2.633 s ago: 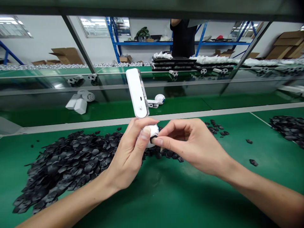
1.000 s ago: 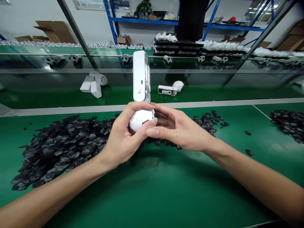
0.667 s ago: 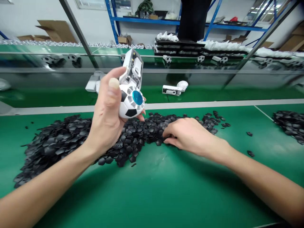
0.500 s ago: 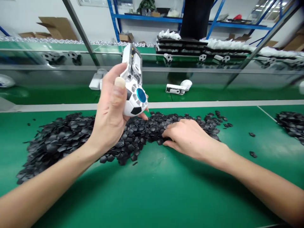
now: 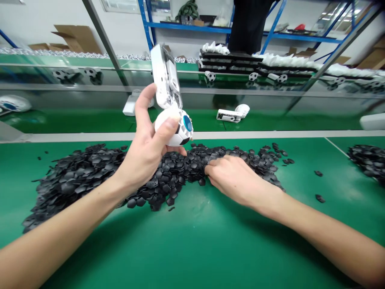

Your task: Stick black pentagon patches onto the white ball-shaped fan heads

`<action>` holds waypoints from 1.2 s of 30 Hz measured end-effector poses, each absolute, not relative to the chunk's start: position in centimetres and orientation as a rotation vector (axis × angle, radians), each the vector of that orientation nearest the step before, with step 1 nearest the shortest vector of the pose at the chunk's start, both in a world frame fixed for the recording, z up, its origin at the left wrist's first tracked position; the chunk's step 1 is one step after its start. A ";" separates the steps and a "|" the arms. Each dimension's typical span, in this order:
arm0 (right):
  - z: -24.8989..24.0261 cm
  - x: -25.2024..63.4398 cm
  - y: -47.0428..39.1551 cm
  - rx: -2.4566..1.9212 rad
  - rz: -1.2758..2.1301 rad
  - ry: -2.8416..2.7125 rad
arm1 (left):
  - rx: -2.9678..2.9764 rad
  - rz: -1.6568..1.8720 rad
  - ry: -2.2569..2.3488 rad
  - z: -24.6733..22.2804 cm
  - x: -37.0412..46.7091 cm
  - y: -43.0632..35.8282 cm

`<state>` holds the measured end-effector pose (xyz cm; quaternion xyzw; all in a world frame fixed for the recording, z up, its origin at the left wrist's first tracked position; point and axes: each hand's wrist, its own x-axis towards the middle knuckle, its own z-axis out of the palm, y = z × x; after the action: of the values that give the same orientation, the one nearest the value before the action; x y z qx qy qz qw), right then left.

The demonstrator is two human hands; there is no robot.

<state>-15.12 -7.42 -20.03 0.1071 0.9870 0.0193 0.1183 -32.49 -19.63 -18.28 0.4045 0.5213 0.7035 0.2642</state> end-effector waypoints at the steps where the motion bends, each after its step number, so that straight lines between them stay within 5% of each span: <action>1: -20.0 -15.0 -7.1 0.327 -0.005 2.914 | 1.096 1.892 1.412 -18.3 -32.6 -19.6; 9: -17.1 -13.5 -5.3 0.430 -1.222 3.444 | 1.149 1.598 1.559 -19.0 -33.7 -19.7; 15: -16.1 -13.8 -6.5 0.551 -2.318 2.909 | 1.318 1.458 1.710 -19.5 -33.0 -19.9; 36: -18.5 -15.4 -7.8 0.652 -2.460 2.480 | 1.385 1.515 1.739 -20.5 -30.7 -20.3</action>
<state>-15.38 -7.80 -18.50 0.1796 0.6831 -0.6776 -0.2047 -30.68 -20.28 -20.48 0.5017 0.6301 0.5489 0.2236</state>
